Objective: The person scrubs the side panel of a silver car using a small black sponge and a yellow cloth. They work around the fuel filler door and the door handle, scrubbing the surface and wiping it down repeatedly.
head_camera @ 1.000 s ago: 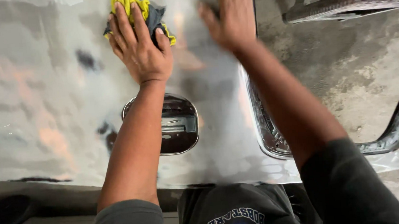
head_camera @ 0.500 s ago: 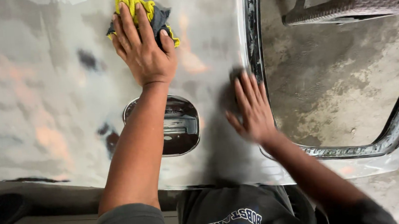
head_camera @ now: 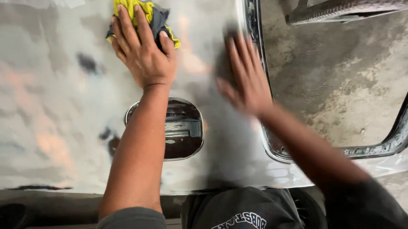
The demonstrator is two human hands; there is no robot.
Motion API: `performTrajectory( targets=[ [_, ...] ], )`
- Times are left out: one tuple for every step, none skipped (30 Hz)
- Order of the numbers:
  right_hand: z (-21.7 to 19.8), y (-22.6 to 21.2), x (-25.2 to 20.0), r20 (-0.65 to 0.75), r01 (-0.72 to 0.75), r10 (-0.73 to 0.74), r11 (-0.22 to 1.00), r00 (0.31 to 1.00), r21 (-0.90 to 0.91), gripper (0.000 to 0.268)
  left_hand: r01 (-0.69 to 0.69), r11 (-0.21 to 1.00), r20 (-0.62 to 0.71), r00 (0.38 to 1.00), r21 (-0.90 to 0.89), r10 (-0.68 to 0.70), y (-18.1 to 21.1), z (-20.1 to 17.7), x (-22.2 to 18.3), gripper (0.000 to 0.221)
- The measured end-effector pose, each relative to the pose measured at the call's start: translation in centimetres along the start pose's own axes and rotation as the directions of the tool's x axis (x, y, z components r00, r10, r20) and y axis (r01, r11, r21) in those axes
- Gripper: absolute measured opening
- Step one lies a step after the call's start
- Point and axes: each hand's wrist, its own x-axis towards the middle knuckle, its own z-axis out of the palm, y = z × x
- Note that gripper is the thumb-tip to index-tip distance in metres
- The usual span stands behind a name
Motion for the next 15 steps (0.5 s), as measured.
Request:
performTrajectory(
  targets=[
    [0.4,-0.4,-3.0,0.004,0.005,-0.005,1.0,1.0,0.001,0.087,0.006,1.0,-0.001,1.0,0.002,-0.006,0.0,0.0,0.0,0.069],
    [0.8,-0.7,-6.0,0.057,-0.005,0.007,0.999,0.998,-0.032,0.089,0.001,1.0,-0.008,1.0,0.001,-0.001,0.0,0.0,0.0,0.069],
    [1.3,-1.0,-9.1,0.109,-0.016,0.023,0.998,0.994,-0.063,0.091,-0.007,1.0,-0.013,1.0,0.002,0.007,0.0,0.1,-0.1,0.069],
    [1.4,-1.0,-9.1,0.112,-0.013,0.02,0.998,0.994,-0.06,0.091,-0.004,1.0,-0.012,1.0,0.005,0.004,-0.1,0.0,-0.1,0.069],
    [1.5,-1.0,-9.1,0.128,-0.047,0.055,0.997,0.99,-0.067,0.092,-0.005,1.0,-0.003,1.0,0.005,0.005,0.0,0.0,-0.1,0.068],
    [1.5,-0.9,-9.2,0.143,-0.081,0.09,0.994,0.986,-0.074,0.094,-0.006,1.0,0.006,1.0,0.004,0.006,0.2,-0.1,-0.1,0.068],
    [1.7,-0.3,-7.3,0.144,-0.082,0.092,0.994,0.985,-0.072,0.094,-0.007,1.0,0.008,1.0,0.005,0.007,0.2,0.0,-0.1,0.068],
    [1.9,0.2,-5.5,0.094,-0.078,0.085,0.994,0.992,-0.077,0.094,-0.004,1.0,0.001,1.0,0.001,0.004,0.2,0.0,-0.1,0.068],
    [2.1,0.6,-3.5,0.042,-0.071,0.074,0.994,0.996,-0.08,0.095,0.0,1.0,-0.01,1.0,0.002,0.0,0.1,-0.1,0.0,0.067],
    [2.0,1.2,0.0,0.042,-0.068,0.071,0.995,0.997,-0.075,0.095,0.0,1.0,-0.011,1.0,0.007,0.0,-0.1,-0.2,0.0,0.067],
    [1.8,1.8,3.3,0.003,-0.05,0.051,0.991,0.999,-0.127,0.095,-0.001,1.0,-0.002,1.0,0.002,0.001,0.0,-0.1,0.0,0.068],
    [1.6,2.5,6.5,-0.035,-0.034,0.029,0.983,0.999,-0.179,0.094,-0.003,1.0,0.006,1.0,-0.003,0.003,0.2,0.0,-0.1,0.069],
    [0.2,1.4,9.0,-0.037,-0.036,0.03,0.983,0.999,-0.179,0.094,-0.005,1.0,0.005,1.0,-0.004,0.005,0.2,0.0,-0.1,0.069],
    [-1.3,0.2,11.5,0.048,-0.178,0.189,0.967,0.981,-0.181,0.086,-0.005,1.0,0.001,1.0,-0.003,0.005,0.2,0.0,0.0,0.068],
    [-2.7,-1.0,14.0,0.136,-0.314,0.342,0.93,0.93,-0.194,0.079,-0.002,1.0,0.0,1.0,-0.001,0.002,0.1,-0.1,-0.1,0.068]
  ],
)
